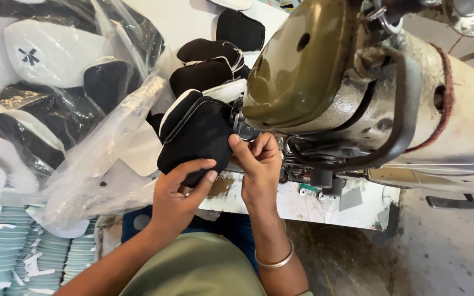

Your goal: The person operates an industrial sewing machine to stitch black shoe parts. They guide the material under the needle, trim excess thread with scissors, and reposition the parts for continuous stitching.

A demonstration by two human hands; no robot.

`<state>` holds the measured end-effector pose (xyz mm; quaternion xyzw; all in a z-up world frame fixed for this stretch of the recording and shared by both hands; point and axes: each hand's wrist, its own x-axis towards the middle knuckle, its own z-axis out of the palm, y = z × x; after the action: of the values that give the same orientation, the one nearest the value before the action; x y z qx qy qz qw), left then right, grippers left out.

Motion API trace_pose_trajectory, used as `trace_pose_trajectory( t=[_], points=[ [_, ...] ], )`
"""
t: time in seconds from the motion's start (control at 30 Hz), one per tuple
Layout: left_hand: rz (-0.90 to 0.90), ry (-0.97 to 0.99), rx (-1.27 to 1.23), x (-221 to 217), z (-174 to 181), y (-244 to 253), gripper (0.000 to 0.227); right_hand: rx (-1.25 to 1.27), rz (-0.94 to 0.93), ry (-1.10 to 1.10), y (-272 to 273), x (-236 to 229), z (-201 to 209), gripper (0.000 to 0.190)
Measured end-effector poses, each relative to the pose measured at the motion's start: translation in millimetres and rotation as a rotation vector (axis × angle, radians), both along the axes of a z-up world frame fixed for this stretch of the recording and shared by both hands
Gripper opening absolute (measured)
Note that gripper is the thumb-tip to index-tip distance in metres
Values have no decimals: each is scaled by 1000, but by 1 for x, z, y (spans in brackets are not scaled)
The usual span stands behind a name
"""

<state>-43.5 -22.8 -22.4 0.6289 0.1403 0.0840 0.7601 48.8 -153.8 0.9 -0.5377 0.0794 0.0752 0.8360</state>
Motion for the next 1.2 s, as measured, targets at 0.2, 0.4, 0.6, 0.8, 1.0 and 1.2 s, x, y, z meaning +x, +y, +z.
trace_pose_trajectory(
  t=[0.2,0.4,0.6,0.8,1.0,1.2],
  points=[
    [8,-99,122,13,4,-3,27,-22,-48,-44,0,0,-5,40],
    [-18,-166,98,25,8,-2,34,-89,-50,-66,2,0,0,38],
    [-38,-95,109,36,18,-3,37,-98,-51,-106,0,-3,-6,37],
    [-36,-99,43,48,18,-4,38,-118,-27,-134,-5,-4,-7,33],
    [-55,-143,224,59,34,11,37,-830,-495,-589,-109,4,19,24],
    [-150,-28,227,77,60,26,38,-1444,-1098,-987,-231,21,32,42]
  ],
)
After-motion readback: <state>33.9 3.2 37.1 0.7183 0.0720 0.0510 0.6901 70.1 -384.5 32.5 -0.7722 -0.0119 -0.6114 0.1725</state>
